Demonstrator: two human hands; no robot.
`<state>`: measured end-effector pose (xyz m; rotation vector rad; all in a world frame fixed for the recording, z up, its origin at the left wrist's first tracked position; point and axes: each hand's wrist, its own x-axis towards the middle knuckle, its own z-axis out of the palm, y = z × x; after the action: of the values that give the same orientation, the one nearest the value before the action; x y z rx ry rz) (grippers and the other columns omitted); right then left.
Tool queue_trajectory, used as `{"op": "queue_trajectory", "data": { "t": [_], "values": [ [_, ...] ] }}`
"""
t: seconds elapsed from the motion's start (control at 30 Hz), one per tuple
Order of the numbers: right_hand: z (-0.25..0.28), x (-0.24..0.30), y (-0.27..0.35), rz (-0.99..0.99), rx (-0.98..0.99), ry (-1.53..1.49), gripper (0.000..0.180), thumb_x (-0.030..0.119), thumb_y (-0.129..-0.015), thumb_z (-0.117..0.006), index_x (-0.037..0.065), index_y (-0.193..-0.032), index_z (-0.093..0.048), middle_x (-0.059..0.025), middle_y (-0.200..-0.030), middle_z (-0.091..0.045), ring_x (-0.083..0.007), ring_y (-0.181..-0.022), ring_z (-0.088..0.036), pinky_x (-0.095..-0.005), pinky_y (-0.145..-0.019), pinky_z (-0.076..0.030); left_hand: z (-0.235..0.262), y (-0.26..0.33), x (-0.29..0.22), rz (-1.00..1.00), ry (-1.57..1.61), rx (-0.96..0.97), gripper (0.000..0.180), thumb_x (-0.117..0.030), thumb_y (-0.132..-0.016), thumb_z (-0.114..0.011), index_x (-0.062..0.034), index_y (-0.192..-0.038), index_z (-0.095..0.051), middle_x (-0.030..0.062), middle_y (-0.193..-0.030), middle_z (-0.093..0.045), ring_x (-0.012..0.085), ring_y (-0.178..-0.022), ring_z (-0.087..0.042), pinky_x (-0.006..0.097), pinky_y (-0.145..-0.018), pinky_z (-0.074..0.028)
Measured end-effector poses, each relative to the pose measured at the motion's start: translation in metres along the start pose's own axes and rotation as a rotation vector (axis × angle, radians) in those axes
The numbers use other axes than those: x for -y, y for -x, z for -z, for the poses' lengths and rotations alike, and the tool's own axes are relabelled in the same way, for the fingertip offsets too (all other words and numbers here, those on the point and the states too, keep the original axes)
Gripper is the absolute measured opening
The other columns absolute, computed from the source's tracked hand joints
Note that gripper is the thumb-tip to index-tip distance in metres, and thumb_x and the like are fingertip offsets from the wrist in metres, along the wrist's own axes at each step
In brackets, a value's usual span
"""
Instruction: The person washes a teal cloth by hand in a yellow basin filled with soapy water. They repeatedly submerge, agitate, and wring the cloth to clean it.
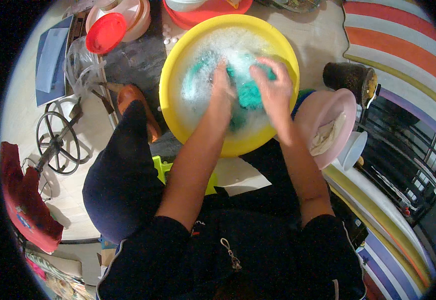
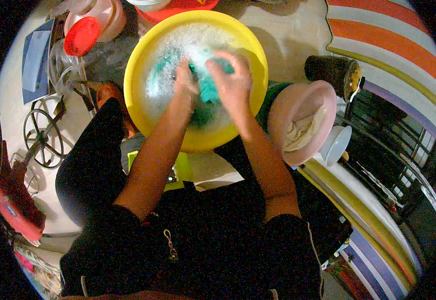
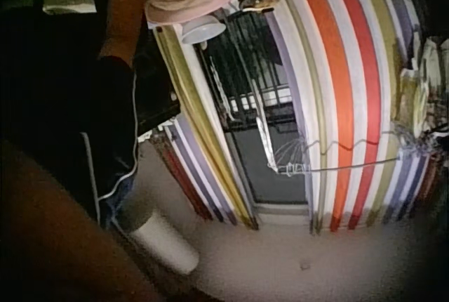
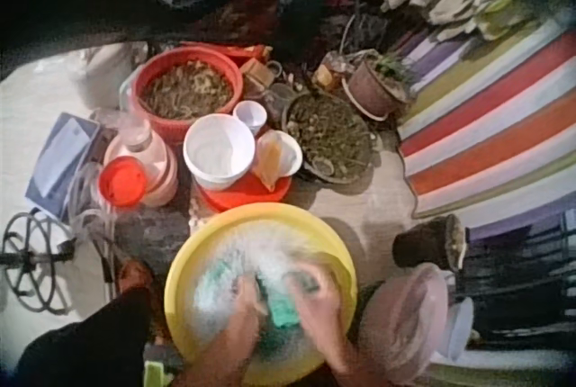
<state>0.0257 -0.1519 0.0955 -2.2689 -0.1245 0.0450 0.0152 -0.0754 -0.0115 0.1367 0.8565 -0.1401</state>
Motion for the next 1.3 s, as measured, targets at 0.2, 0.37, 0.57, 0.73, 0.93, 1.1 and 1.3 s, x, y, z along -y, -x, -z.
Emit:
{"op": "queue_trajectory", "data": {
  "t": [0.2, 0.37, 0.57, 0.73, 0.93, 1.1, 1.3],
  "values": [
    [-0.021, -0.025, -0.022, 0.18, -0.061, 0.225, 0.024, 0.018, -0.066, -0.073, 0.006, -0.083, -0.063, -0.0115, -0.093, -0.058, -0.0279, -0.093, -0.053, -0.0388, -0.082, -0.042, -0.008, 0.034, 0.038, 0.159, 0.19, 0.184, 0.036, -0.032, -0.089, -0.047, -0.0076, -0.115, -0.05, 0.0079, -0.109, -0.055, 0.0241, -0.1, -0.052, 0.039, -0.087, -0.043],
    [-0.026, -0.017, 0.011, 0.109, 0.01, -0.064, 0.027, 0.019, -0.067, -0.071, 0.006, -0.088, -0.059, -0.014, -0.099, -0.058, -0.0307, -0.099, -0.052, -0.0409, -0.09, -0.038, -0.024, 0.052, -0.003, 0.179, 0.164, 0.066, 0.037, -0.032, -0.087, -0.049, -0.0083, -0.116, -0.049, 0.0087, -0.109, -0.055, 0.024, -0.099, -0.053, 0.039, -0.087, -0.043],
    [-0.028, -0.014, -0.018, -0.104, -0.072, -0.018, 0.026, 0.016, -0.071, -0.069, 0.004, -0.092, -0.059, -0.015, -0.103, -0.06, -0.0309, -0.098, -0.055, -0.0384, -0.091, -0.041, -0.025, 0.059, 0.011, 0.138, 0.07, 0.188, 0.046, -0.036, -0.089, -0.05, -0.0094, -0.125, -0.042, 0.0088, -0.119, -0.05, 0.0265, -0.11, -0.047, 0.045, -0.095, -0.039],
    [-0.019, -0.02, 0.014, 0.129, -0.011, -0.024, 0.029, 0.009, -0.068, -0.064, 0.003, -0.096, -0.059, -0.0168, -0.112, -0.057, -0.0281, -0.108, -0.053, -0.0391, -0.097, -0.036, -0.026, 0.053, -0.008, 0.138, 0.082, 0.113, 0.033, -0.035, -0.09, -0.05, -0.0121, -0.114, -0.051, 0.0057, -0.108, -0.055, 0.0229, -0.1, -0.052, 0.038, -0.085, -0.043],
    [-0.016, -0.001, -0.006, 0.385, 0.067, 0.265, 0.042, 0.022, -0.063, -0.073, 0.01, -0.101, -0.063, -0.0093, -0.114, -0.058, -0.0296, -0.104, -0.054, -0.0422, -0.091, -0.039, -0.011, 0.053, 0.02, 0.093, 0.196, 0.33, 0.047, -0.041, -0.092, -0.041, -0.0109, -0.128, -0.038, 0.0095, -0.122, -0.046, 0.0213, -0.111, -0.048, 0.036, -0.095, -0.04],
    [0.038, -0.01, -0.006, 0.751, 0.34, 0.351, 0.048, 0.03, -0.06, -0.075, 0.014, -0.102, -0.06, -0.0111, -0.117, -0.055, -0.0317, -0.105, -0.052, -0.0458, -0.092, -0.037, -0.046, 0.072, -0.006, 0.266, 0.2, 0.258, 0.048, -0.051, -0.087, -0.047, -0.0085, -0.109, -0.05, 0.009, -0.098, -0.056, 0.021, -0.088, -0.057, 0.036, -0.077, -0.049],
    [0.06, 0.024, -0.002, 0.992, 0.503, 0.187, 0.042, 0.038, -0.063, -0.074, 0.009, -0.09, -0.06, -0.0184, -0.103, -0.057, -0.0365, -0.094, -0.056, -0.0452, -0.085, -0.043, -0.055, 0.085, 0.002, 0.43, 0.199, 0.273, 0.045, -0.054, -0.081, -0.056, -0.0095, -0.088, -0.055, 0.0028, -0.074, -0.056, 0.0149, -0.065, -0.055, 0.027, -0.061, -0.047]
  ]
}}
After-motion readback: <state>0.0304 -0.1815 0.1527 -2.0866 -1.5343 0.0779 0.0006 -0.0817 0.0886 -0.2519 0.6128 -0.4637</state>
